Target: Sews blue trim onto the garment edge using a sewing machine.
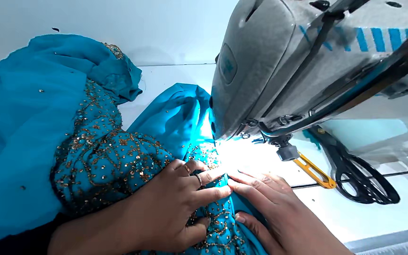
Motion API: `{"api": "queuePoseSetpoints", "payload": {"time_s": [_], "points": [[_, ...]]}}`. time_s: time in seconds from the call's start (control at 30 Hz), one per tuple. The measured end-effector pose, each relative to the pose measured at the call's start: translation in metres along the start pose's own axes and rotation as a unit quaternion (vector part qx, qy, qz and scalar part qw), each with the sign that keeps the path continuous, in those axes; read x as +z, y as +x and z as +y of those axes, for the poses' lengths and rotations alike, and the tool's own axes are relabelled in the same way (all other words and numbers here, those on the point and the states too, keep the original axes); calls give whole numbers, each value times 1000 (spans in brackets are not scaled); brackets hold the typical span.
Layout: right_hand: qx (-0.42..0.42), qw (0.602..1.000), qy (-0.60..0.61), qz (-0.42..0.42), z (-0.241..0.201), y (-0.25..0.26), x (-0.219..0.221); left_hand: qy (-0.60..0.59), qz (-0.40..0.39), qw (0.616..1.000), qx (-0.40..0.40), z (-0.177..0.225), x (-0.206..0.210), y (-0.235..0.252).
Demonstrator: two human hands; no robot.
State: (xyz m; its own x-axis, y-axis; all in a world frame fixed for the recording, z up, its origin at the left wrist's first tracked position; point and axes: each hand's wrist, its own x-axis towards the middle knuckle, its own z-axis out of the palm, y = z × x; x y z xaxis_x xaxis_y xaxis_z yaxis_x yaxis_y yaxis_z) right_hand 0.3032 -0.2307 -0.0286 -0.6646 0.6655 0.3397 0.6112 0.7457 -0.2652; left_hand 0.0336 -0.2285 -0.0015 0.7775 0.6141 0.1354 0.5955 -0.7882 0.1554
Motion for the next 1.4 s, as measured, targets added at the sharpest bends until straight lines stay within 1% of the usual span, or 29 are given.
{"api": "queuePoseSetpoints", "payload": {"time_s": [0.17,0.33,0.5,0.87,1.2,1.4], "points": [[8,1000,-3,3,1,4,2,-7,-7,1000,0,-6,-2,4],[-2,1000,-15,13,3,10,4,1,-6,1000,-3,-10,-1,5],[-1,1000,-19,6,5,15,2,0,4,1000,13,-19,-1,8],[3,999,-27,17,5,17,4,-1,0,1000,6,-22,-1,8],[10,999,-38,12,9,24,4,13,7,1000,5,-27,-2,10],[11,999,-47,12,12,28,4,10,-20,1000,-21,-32,-5,12]]}}
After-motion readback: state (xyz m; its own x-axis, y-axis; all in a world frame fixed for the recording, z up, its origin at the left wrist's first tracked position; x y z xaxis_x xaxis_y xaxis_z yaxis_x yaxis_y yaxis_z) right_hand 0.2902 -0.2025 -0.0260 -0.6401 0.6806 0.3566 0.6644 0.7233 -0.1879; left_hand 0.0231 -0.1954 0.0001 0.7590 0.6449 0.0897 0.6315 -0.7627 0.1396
